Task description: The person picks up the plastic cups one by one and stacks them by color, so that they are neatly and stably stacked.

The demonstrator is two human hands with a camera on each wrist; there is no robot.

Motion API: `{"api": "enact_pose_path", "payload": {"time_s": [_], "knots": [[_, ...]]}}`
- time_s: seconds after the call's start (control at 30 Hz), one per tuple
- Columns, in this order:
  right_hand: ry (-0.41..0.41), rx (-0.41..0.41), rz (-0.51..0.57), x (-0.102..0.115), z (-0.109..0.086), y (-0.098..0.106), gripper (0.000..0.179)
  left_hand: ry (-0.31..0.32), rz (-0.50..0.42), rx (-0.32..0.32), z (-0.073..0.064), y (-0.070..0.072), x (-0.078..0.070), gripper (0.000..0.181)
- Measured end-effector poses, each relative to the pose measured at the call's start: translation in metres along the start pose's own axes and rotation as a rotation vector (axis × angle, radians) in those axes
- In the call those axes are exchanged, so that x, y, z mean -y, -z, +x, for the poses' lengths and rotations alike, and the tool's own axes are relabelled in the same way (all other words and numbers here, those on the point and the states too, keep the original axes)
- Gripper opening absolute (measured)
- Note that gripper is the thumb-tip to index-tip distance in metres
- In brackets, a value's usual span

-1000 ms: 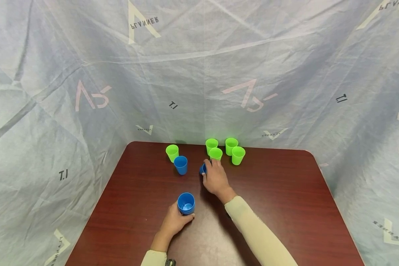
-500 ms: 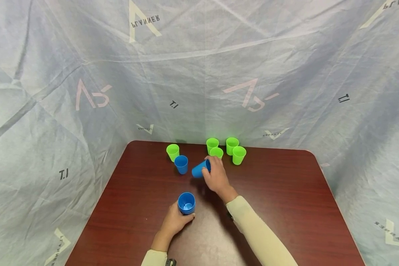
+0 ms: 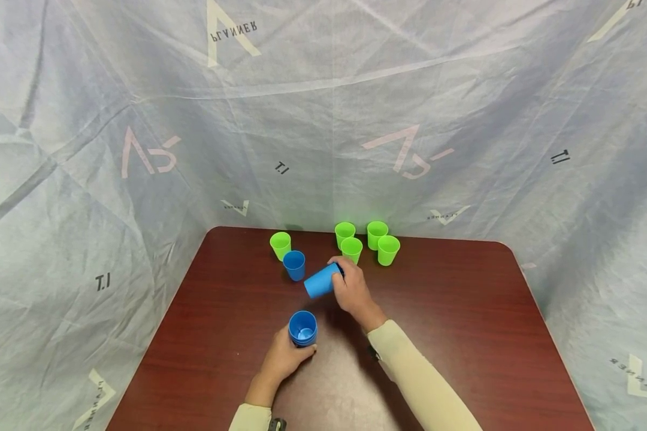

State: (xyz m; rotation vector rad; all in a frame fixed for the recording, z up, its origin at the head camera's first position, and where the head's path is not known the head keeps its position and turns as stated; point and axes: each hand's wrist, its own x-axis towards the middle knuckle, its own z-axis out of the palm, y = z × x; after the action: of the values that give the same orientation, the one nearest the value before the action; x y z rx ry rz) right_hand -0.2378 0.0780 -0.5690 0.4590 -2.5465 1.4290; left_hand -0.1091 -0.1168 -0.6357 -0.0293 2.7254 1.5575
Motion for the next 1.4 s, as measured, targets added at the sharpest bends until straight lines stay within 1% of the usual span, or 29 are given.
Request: {"api": "enact_pose_path", "payload": {"time_s": [0.2, 0.27, 0.43, 0.53, 0.83, 0.93, 1.1, 1.3, 1.4], "knots": [[0.057, 0.013, 0.022, 0.007, -0.002, -0.003, 0.036, 0.016, 0.002, 0.007, 0.000, 0.001, -0.002, 0.071], [0.057, 0.014, 0.020, 0.008, -0.002, -0.004, 0.034, 0.020, 0.003, 0.013, 0.000, 0.001, -0.002, 0.070], [0.049, 0.022, 0.021, 0.012, -0.005, -0.007, 0.032, -0.001, 0.001, 0.012, 0.001, 0.001, 0.000, 0.065], [0.076, 0.030, 0.024, 0.015, -0.007, -0.008, 0.031, 0.002, 0.000, 0.010, 0.001, 0.001, 0.001, 0.065], [0.242, 0.062, 0.012, 0.023, -0.011, -0.007, 0.025, 0.024, 0.006, 0.024, 0.001, 0.000, 0.000, 0.070], [0.295, 0.076, 0.011, 0.025, -0.012, -0.006, 0.024, 0.021, 0.004, 0.027, 0.001, 0.000, 0.001, 0.071], [0.383, 0.094, 0.019, 0.028, -0.015, -0.007, 0.022, 0.007, 0.001, 0.028, 0.002, 0.000, 0.002, 0.074], [0.530, 0.093, 0.031, 0.032, -0.018, -0.009, 0.025, -0.023, -0.012, 0.029, 0.002, 0.001, 0.004, 0.073], [0.586, 0.087, 0.034, 0.035, -0.019, -0.009, 0.027, -0.039, -0.007, 0.033, 0.002, 0.001, 0.005, 0.071]]}}
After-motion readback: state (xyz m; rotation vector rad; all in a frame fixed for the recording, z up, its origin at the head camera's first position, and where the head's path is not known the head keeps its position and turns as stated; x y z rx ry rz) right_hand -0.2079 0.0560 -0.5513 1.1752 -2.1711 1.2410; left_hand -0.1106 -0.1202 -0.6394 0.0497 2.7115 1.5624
